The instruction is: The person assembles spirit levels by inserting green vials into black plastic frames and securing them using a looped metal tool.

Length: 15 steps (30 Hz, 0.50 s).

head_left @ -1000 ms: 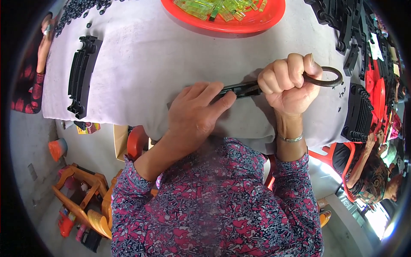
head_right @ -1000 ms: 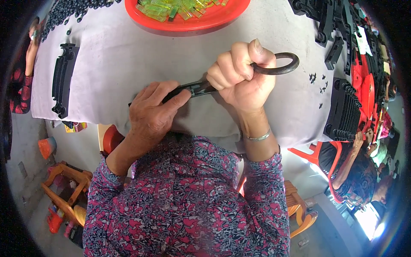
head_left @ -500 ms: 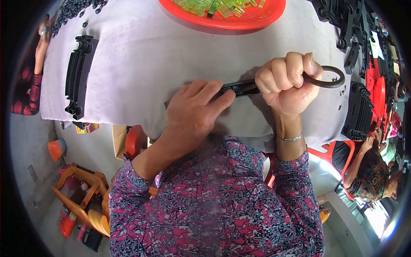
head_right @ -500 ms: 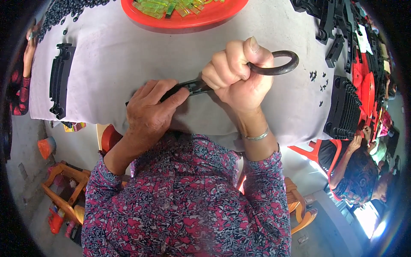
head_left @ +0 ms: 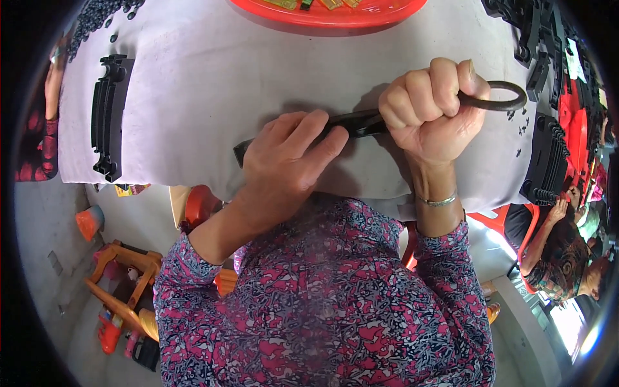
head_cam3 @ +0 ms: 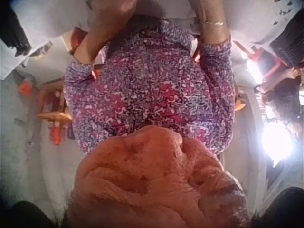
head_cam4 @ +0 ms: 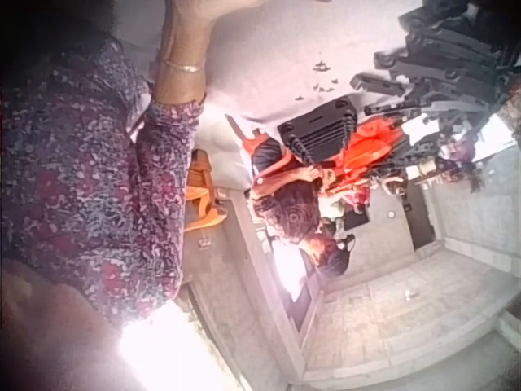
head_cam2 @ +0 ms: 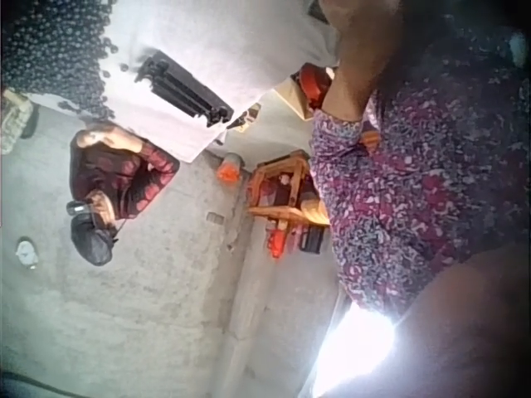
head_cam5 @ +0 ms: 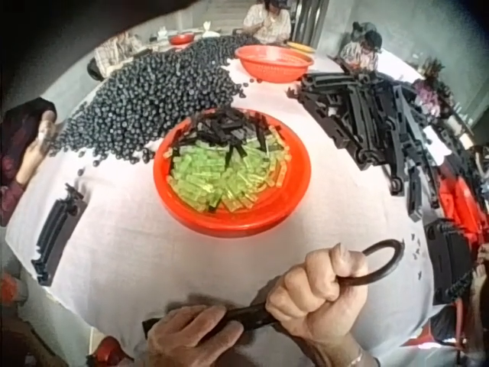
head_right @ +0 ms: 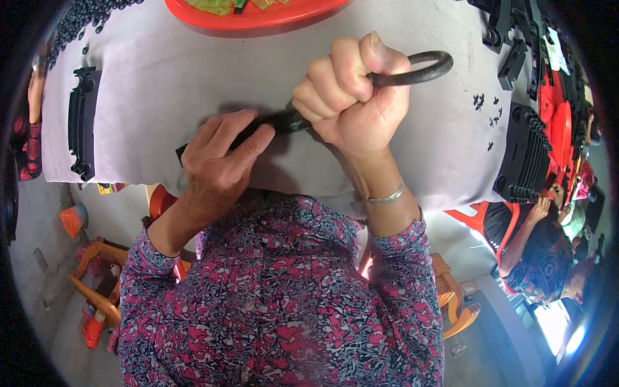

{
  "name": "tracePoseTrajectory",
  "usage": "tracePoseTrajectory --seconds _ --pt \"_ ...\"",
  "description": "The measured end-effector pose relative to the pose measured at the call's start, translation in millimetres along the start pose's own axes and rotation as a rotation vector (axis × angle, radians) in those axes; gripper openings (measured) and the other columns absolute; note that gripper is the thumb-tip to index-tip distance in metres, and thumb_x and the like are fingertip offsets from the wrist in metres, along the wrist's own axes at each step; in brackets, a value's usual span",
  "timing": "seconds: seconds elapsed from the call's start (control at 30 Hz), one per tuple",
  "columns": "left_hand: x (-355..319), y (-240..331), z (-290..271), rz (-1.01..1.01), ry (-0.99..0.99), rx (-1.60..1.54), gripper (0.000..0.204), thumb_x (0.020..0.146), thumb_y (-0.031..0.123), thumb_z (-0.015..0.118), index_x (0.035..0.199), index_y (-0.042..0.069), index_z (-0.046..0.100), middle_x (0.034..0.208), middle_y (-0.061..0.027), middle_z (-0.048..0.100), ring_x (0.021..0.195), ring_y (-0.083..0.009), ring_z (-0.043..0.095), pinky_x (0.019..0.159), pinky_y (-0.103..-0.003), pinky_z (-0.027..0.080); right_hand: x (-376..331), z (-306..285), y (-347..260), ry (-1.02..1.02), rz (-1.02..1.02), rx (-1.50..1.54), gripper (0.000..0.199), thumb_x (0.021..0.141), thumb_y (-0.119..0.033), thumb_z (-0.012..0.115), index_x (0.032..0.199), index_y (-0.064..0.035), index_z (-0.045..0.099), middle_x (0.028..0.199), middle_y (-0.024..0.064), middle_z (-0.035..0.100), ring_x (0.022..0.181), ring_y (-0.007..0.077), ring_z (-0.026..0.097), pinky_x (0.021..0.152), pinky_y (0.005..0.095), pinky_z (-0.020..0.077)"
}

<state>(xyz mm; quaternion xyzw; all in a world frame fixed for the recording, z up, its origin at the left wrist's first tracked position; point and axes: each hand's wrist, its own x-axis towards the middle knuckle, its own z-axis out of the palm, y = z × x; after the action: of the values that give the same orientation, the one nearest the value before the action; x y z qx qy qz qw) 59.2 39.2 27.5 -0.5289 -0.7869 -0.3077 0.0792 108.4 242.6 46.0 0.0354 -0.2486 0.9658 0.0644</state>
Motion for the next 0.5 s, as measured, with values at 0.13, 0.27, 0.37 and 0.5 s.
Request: tracePoseTrajectory --seconds 0.13,0.27,0.37,0.5 --pt "0.0 0.5 2.9 0.017 0.05 0.028 0.027 0.071 0.013 0.063 0.097 0.012 0.068 0.1 -0.0043 0.06 0.087 -0.0222 0.063 0.069 -0.035 0.051 1.5 -0.2 0.5 -0.004 -0.002 -0.002 0.048 0.098 -0.043 0.036 0.057 -0.0171 0.03 0.048 -0.0049 0.024 0.045 0.0096 0.012 0.042 0.0291 0.012" --pt "-2.8 -1.2 9.6 0.012 0.077 0.033 0.027 0.073 0.013 0.063 0.099 0.013 0.067 0.1 -0.0035 0.06 0.086 -0.0225 0.062 0.07 -0.036 0.05 2.6 -2.1 -1.7 0.036 -0.008 -0.045 0.049 0.098 -0.044 0.036 0.057 -0.0175 0.03 0.049 -0.0048 0.023 0.045 0.01 0.013 0.043 0.0291 0.0122" --pt "-3.7 -0.9 12.0 0.024 0.074 0.066 0.026 0.075 0.013 0.062 0.101 0.012 0.066 0.101 -0.0043 0.059 0.087 -0.023 0.061 0.071 -0.038 0.049 5.1 0.3 -2.8 0.023 -0.018 -0.096 0.049 0.099 -0.047 0.035 0.06 -0.0166 0.032 0.051 -0.0047 0.024 0.046 0.01 0.014 0.044 0.0289 0.0136" --pt "-1.5 5.3 4.7 -0.045 0.024 0.052 0.026 0.078 0.01 0.06 0.103 0.011 0.064 0.102 -0.0063 0.058 0.089 -0.0243 0.059 0.075 -0.038 0.048 3.4 4.7 -24.5 -0.124 0.028 -0.02 0.047 0.105 -0.044 0.032 0.07 -0.013 0.037 0.058 -0.0031 0.03 0.048 0.01 0.02 0.044 0.0275 0.0191"
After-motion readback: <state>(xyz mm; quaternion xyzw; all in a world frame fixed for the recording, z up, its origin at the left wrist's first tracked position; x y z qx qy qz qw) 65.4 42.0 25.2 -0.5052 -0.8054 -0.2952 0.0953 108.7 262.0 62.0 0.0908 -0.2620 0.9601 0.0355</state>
